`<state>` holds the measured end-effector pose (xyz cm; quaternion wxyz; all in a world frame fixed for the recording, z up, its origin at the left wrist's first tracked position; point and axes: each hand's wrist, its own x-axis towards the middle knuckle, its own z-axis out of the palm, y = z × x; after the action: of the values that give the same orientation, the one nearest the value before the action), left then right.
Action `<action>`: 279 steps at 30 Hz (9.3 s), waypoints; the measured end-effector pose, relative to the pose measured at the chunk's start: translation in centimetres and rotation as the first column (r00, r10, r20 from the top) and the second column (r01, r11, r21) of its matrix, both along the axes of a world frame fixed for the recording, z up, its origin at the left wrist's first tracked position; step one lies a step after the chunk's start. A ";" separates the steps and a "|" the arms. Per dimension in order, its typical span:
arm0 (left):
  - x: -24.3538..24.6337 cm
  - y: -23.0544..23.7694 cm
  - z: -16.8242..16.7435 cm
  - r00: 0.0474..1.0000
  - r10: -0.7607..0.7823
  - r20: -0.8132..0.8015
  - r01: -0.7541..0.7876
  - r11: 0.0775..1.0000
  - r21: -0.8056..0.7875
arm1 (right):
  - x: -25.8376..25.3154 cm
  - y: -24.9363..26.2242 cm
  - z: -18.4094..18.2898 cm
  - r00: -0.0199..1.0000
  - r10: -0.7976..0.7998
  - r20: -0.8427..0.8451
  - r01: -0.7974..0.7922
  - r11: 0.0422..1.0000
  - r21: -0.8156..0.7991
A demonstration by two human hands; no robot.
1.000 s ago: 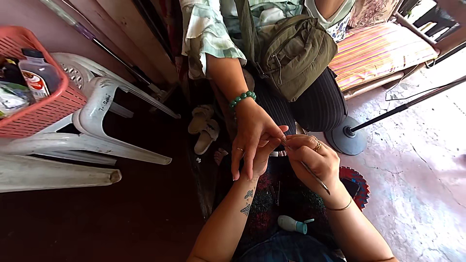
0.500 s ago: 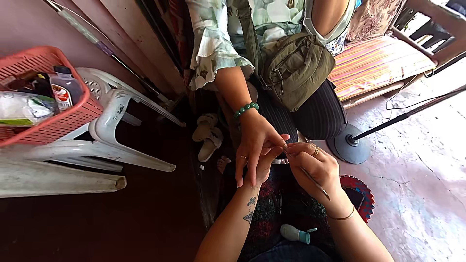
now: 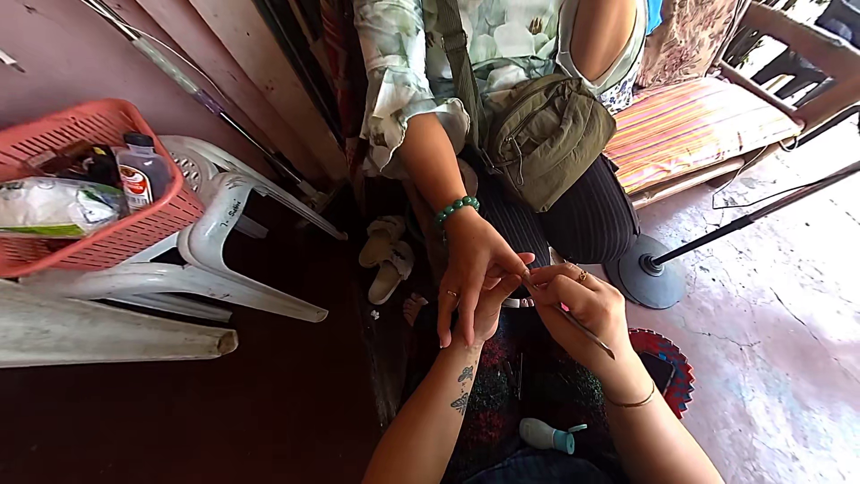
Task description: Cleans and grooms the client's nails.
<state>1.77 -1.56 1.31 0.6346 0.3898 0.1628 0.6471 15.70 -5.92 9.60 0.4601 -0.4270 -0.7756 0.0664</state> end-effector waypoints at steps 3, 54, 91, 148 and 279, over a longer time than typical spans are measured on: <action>0.0 0.1 0.0 1.000 -0.002 0.016 0.002 1.000 0.013 | 0.2 -0.1 0.3 1.000 0.021 -0.021 -0.021 1.000 -0.017; -0.2 0.9 0.0 0.995 0.098 -0.009 -0.098 0.994 0.053 | -1.2 3.2 -1.1 0.783 0.093 -0.615 -0.137 0.990 -0.026; -0.5 -0.1 2.3 0.988 0.152 -0.008 -0.153 0.988 -0.037 | -1.5 -1.1 -0.3 0.991 -0.062 -0.116 0.059 0.998 -0.034; -0.4 0.9 -0.3 0.997 0.040 0.060 -0.042 0.999 0.030 | -1.8 -0.8 -0.2 0.987 -0.088 -0.133 0.082 0.995 -0.048; -0.2 0.1 1.2 0.984 -0.159 0.078 0.156 0.987 0.040 | 2.1 0.1 0.8 0.980 0.189 0.066 -0.192 0.980 0.057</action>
<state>1.59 -1.41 2.53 0.6832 0.3858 0.0946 0.6127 17.78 -5.79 10.36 0.4412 -0.3378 -0.8282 0.0728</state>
